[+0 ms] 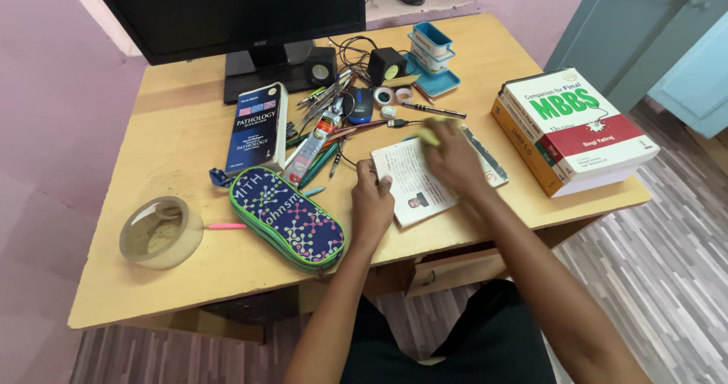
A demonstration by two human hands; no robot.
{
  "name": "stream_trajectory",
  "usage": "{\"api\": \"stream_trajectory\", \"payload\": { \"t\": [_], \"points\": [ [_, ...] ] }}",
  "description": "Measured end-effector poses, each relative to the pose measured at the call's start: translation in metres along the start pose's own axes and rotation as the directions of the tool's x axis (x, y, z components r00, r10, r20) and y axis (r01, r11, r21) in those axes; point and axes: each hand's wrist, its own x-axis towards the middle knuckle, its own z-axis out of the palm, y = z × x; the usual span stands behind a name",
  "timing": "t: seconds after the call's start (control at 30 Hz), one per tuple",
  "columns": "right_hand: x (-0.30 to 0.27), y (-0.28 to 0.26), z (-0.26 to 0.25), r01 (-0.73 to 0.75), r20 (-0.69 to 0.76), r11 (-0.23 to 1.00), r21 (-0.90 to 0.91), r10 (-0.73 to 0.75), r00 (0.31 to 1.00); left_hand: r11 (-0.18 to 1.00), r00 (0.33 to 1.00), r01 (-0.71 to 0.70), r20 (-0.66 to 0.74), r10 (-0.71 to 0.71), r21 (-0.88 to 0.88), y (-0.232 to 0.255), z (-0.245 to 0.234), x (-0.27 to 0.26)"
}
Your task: The person wipes the surface of a wooden desk using a yellow cloth. They then pick up a book titled 'Pathology' and wipe its cover and spine before placing it on a stack. The person proceeds to clean a computer mouse and a tube of glue, handling each item individually with the cloth.
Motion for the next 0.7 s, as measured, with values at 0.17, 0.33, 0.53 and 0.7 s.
{"api": "stream_trajectory", "payload": {
  "t": [0.17, 0.33, 0.53, 0.7],
  "points": [
    [-0.004, -0.044, 0.019, 0.380, 0.167, 0.915, 0.132, -0.399, 0.902, 0.992, 0.995, -0.061, -0.071, 0.069, 0.107, -0.003, 0.001, -0.001],
    [0.008, -0.019, 0.002, 0.356, 0.129, 0.923, 0.148, -0.375, 0.918, 0.999, 0.998, 0.004, -0.056, -0.006, -0.039, 0.000, 0.001, -0.003],
    [0.013, 0.062, -0.046, 0.023, 0.027, 0.995, 0.101, -0.025, 0.999, 1.000, 0.997, -0.026, -0.066, 0.026, 0.000, 0.006, -0.001, -0.005],
    [0.000, 0.045, -0.049, 0.250, -0.038, 0.968, 0.007, -0.249, 0.968, 0.996, 0.994, -0.058, -0.102, 0.051, -0.070, 0.006, -0.002, -0.003]
  ]
}}
